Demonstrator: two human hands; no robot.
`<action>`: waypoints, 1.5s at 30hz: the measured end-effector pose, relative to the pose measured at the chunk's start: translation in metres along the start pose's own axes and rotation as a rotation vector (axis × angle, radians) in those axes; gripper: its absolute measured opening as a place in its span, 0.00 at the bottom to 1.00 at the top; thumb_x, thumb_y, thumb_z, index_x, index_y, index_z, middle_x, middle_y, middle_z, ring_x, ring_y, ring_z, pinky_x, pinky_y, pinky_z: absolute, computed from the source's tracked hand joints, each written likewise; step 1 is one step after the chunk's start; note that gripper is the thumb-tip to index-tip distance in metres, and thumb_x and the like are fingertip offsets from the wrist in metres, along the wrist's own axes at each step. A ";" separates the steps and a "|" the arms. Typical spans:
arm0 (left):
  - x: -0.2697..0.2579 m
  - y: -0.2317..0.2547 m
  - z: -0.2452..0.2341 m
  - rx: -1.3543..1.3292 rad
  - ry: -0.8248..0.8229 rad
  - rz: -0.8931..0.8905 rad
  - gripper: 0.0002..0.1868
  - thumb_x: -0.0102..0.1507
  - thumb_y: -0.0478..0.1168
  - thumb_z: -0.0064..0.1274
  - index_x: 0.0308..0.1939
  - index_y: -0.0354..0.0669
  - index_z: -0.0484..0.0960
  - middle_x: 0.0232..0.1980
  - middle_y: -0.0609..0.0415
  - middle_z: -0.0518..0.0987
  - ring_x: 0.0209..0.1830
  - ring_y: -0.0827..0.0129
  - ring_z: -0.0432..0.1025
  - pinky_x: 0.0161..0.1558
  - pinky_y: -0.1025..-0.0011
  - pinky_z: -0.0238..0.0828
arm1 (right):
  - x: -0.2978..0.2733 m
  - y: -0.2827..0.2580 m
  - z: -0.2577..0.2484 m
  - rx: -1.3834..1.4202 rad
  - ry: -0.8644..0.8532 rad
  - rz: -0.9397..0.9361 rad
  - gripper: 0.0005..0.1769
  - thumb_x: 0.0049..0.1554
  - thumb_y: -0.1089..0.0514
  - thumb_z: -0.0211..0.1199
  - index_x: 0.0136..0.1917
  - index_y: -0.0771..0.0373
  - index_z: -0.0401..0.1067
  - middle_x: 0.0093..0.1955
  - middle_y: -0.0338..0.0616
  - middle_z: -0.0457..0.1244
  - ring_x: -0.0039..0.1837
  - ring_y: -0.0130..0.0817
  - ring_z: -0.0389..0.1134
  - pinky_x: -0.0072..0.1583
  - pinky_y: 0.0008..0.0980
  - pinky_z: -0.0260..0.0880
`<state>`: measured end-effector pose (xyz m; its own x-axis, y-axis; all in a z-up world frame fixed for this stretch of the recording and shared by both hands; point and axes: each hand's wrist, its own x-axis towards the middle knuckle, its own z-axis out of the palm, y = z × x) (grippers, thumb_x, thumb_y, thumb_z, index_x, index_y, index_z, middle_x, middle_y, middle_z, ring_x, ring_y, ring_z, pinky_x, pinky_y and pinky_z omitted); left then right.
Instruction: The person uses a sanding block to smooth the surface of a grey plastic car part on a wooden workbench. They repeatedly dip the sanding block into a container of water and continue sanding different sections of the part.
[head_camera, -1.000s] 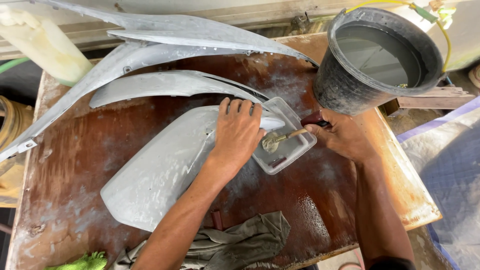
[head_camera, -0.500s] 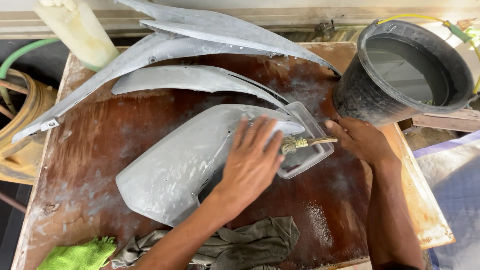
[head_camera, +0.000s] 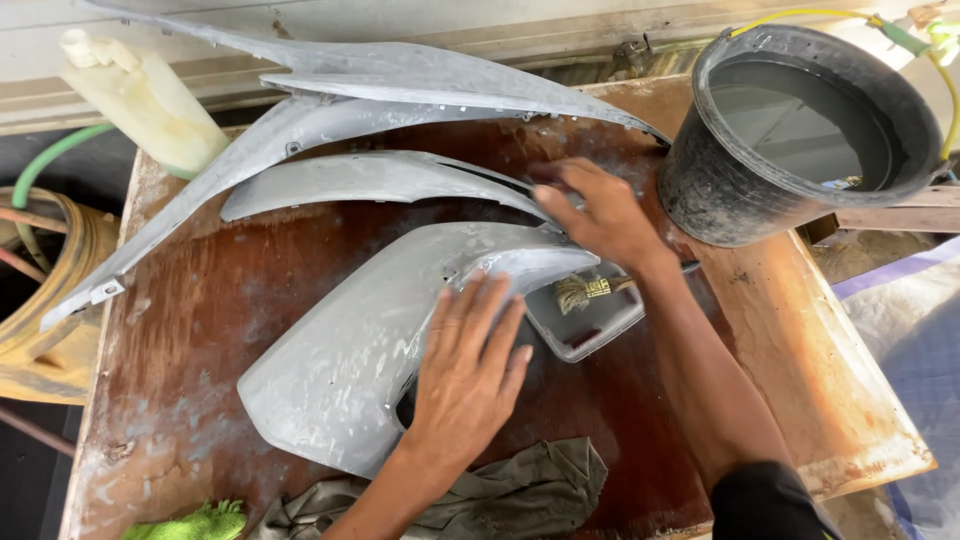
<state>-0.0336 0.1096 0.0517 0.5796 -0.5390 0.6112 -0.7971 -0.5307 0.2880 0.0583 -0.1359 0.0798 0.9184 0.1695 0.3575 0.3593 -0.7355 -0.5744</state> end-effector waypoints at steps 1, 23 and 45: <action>-0.003 -0.008 0.000 0.004 -0.003 0.004 0.26 0.63 0.41 0.57 0.62 0.30 0.76 0.74 0.38 0.63 0.77 0.45 0.56 0.76 0.43 0.48 | 0.011 0.001 0.005 0.004 0.006 0.000 0.27 0.67 0.44 0.48 0.67 0.67 0.70 0.67 0.56 0.64 0.58 0.44 0.70 0.53 0.39 0.75; -0.035 -0.048 0.006 0.331 0.123 -0.196 0.45 0.56 0.25 0.51 0.78 0.40 0.57 0.77 0.32 0.56 0.78 0.30 0.48 0.72 0.34 0.41 | 0.059 -0.011 0.012 -0.018 -0.315 0.183 0.13 0.51 0.54 0.69 0.48 0.61 0.75 0.54 0.38 0.68 0.54 0.43 0.69 0.56 0.45 0.70; -0.035 -0.023 -0.026 0.272 0.100 -0.248 0.41 0.54 0.21 0.49 0.73 0.34 0.63 0.75 0.34 0.61 0.79 0.39 0.53 0.78 0.37 0.43 | 0.061 -0.019 0.029 0.117 -0.297 -0.110 0.22 0.49 0.56 0.65 0.55 0.68 0.73 0.54 0.47 0.69 0.52 0.42 0.69 0.57 0.37 0.69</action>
<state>-0.0397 0.1578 0.0426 0.7189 -0.3131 0.6205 -0.5531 -0.7984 0.2380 0.1122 -0.0924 0.0909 0.8747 0.4406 0.2017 0.4602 -0.6248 -0.6308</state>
